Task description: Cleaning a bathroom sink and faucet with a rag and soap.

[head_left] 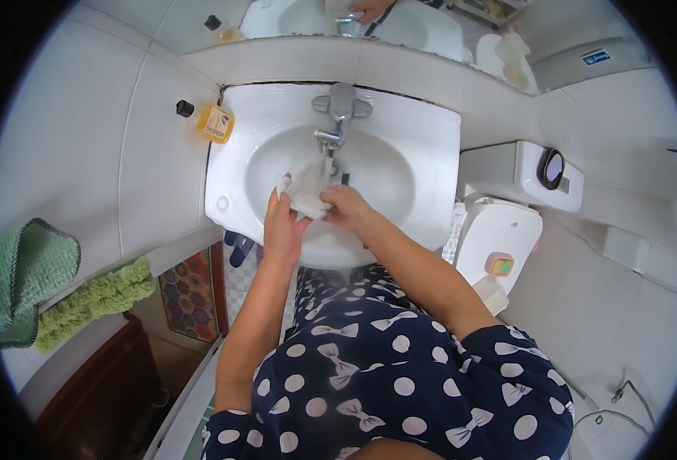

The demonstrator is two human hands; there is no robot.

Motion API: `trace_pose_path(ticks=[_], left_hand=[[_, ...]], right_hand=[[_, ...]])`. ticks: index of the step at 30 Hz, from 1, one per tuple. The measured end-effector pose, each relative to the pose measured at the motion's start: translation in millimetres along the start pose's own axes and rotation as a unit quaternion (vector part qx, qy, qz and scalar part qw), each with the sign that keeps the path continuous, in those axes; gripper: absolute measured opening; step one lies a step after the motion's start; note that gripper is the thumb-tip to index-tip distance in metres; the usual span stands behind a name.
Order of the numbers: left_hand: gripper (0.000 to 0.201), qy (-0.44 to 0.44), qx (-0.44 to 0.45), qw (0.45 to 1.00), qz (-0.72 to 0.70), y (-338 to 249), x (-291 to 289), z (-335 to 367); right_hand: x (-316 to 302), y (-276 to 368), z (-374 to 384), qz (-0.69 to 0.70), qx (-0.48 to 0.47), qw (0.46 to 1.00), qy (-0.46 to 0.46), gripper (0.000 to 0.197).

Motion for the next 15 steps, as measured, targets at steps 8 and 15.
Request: trace_pose_path(ticks=[8, 15], left_hand=[[0.042, -0.042, -0.223, 0.972, -0.062, 64, -62, 10], [0.047, 0.021, -0.162, 0.784, -0.6, 104, -98, 50]], right_hand=[[55, 32, -35, -0.392, -0.13, 0.909, -0.067, 0.031], [151, -2, -48, -0.673, -0.247, 0.685, -0.13, 0.032]])
Point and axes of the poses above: each hand's wrist, its own z-axis towards the middle knuckle, its own x-axis out of the palm, y = z × x, the point moved 4 cm from there along z, towards the middle knuckle, and after that the axes turned 15 degrees about y, right-handed, at the moved point
